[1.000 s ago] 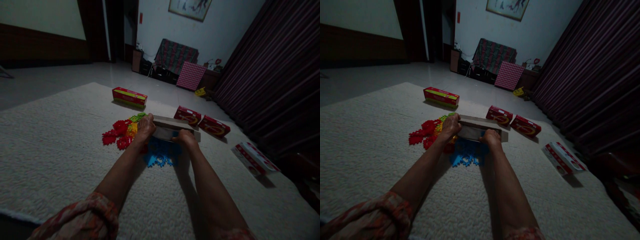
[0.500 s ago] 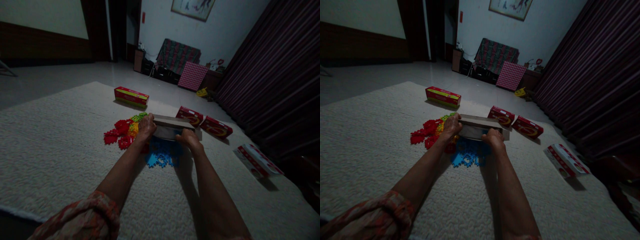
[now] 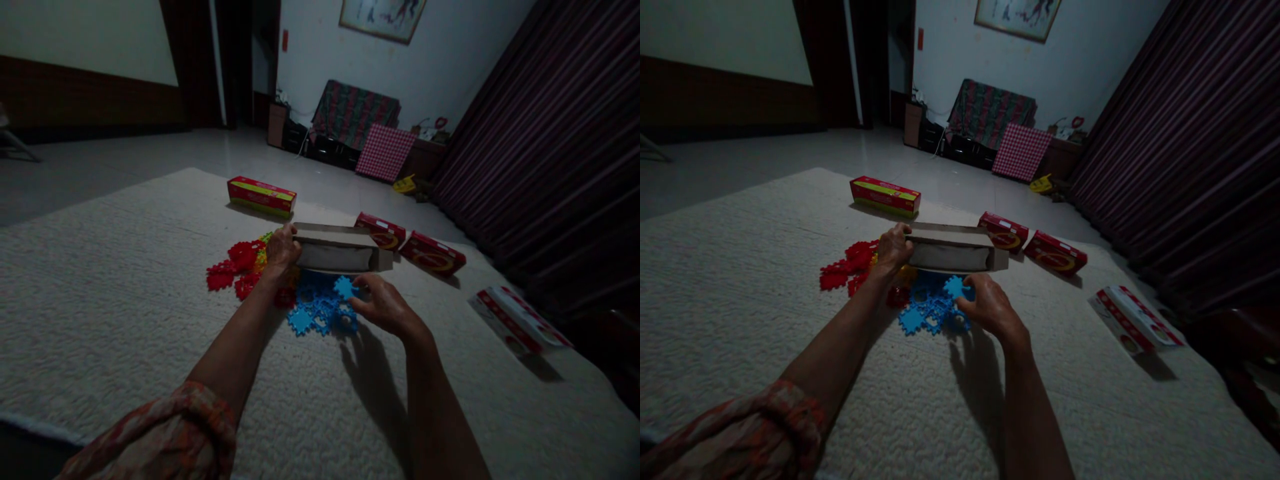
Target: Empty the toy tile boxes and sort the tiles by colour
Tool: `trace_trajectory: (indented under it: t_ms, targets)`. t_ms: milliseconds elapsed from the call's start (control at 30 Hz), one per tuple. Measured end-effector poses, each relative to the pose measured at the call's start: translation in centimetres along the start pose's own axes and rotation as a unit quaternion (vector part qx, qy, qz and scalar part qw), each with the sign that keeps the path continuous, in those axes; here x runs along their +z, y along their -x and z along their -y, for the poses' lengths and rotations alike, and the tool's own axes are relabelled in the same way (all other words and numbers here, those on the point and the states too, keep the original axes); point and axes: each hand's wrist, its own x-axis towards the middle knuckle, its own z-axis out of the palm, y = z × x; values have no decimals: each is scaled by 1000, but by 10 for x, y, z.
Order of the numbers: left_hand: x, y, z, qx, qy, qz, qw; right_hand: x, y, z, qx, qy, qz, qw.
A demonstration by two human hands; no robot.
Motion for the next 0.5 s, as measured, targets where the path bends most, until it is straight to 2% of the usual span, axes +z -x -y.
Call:
trace_trajectory:
  t_ms: [67, 133, 233, 300, 400, 500]
  targets:
    - [1, -1, 0, 3, -1, -2, 1000, 4, -3, -9, -23, -21, -60, 998]
    - [0, -1, -2, 9, 1, -5, 1000, 6, -8, -21, -10, -18, -155, 988]
    - [-2, -1, -7, 24, 16, -8, 1000, 6, -15, -41, 57, 24, -304, 951]
    - [-5, 0, -11, 33, 30, -4, 999, 4, -17, -53, 105, 43, -371, 922]
    - [-10, 5, -18, 42, 44, 9, 998, -3, -16, -63, 182, 3, -395, 901]
    - [-13, 12, -25, 43, 47, 35, 997, -14, -7, -63, 224, -74, -360, 903]
